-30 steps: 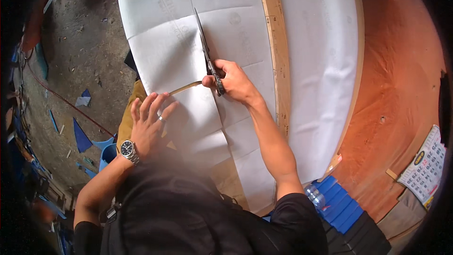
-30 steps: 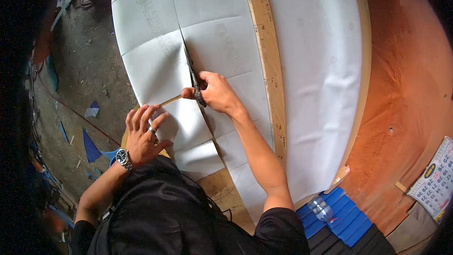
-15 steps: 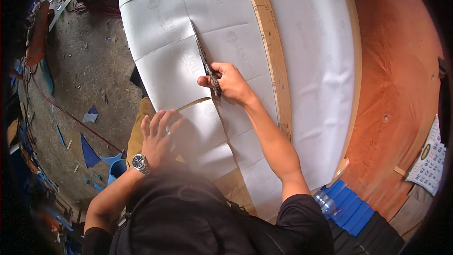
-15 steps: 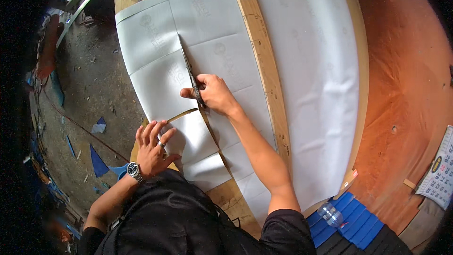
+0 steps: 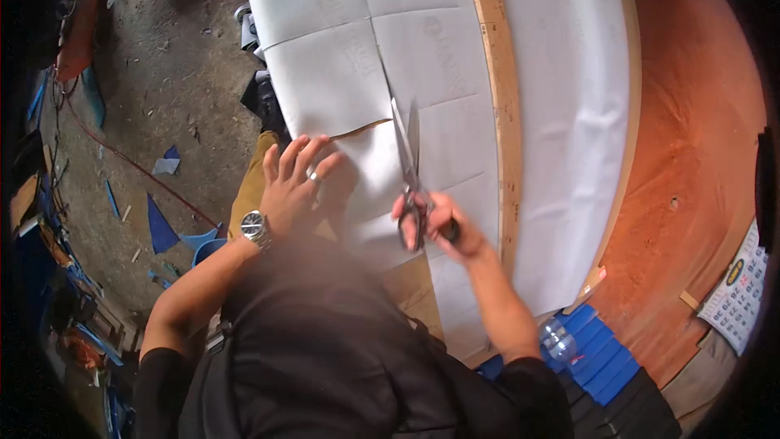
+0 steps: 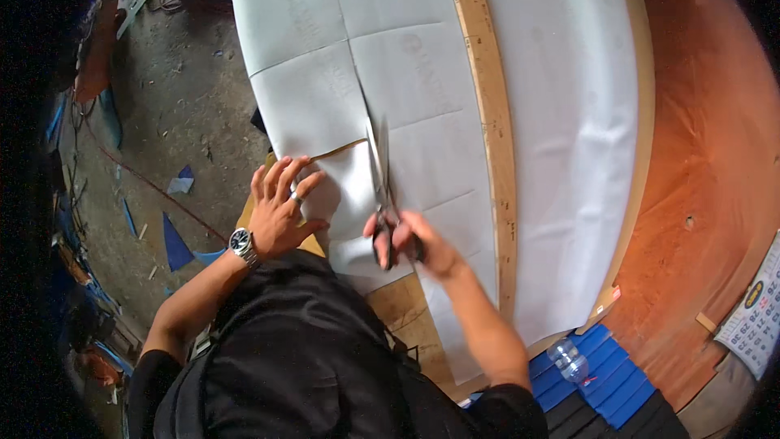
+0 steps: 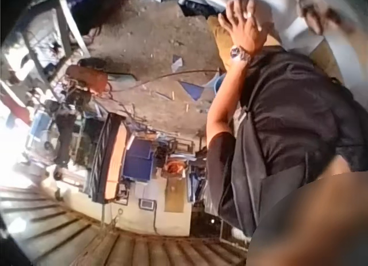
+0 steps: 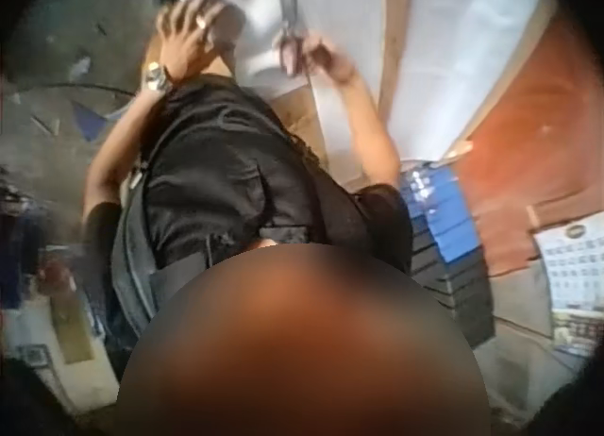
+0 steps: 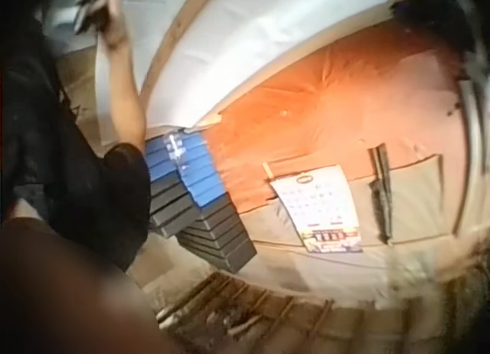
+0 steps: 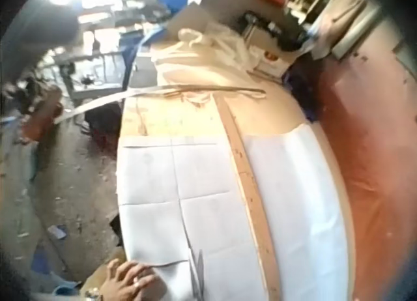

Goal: Measuring and cutting white upholstery fabric or leather on a workbench.

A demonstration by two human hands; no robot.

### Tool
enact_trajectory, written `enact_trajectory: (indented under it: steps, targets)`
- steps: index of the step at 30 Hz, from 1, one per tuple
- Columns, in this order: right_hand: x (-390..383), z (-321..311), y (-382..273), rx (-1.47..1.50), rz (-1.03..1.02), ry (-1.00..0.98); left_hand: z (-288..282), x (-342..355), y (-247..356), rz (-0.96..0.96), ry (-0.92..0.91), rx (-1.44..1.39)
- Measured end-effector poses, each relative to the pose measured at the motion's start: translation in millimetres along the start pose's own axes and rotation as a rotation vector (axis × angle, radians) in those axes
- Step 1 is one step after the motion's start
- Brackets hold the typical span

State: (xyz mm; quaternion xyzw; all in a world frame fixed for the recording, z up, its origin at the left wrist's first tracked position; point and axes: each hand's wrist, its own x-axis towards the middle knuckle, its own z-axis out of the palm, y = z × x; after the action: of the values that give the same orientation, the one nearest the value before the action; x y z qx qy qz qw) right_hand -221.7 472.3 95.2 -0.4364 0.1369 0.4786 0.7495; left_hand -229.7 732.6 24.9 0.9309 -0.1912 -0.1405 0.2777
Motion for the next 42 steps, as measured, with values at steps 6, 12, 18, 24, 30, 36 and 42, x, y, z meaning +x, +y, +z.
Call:
enact_trajectory:
  steps: [6,12,18,24,30,36,42]
  targets:
    - [19,45,83,0.23,-0.213,0.271,0,0,3,0.03,0.028,-0.023]
    - [53,56,85,0.168,-0.383,0.477,1,-3,-4,0.097,0.073,0.008]
    - [43,62,78,0.054,-0.486,0.504,3,-4,-13,0.176,0.11,0.001]
    - [4,77,65,-0.097,0.053,0.375,-24,7,-23,0.291,-0.003,0.019]
    - [27,28,-7,-0.339,0.007,0.528,-54,66,-45,0.381,-0.032,-0.114]
    - [62,-6,-51,-0.482,0.085,0.462,-62,116,-64,0.213,0.008,-0.084]
    - [99,-31,-79,-0.361,0.105,0.315,-79,134,-82,0.104,0.022,0.002]
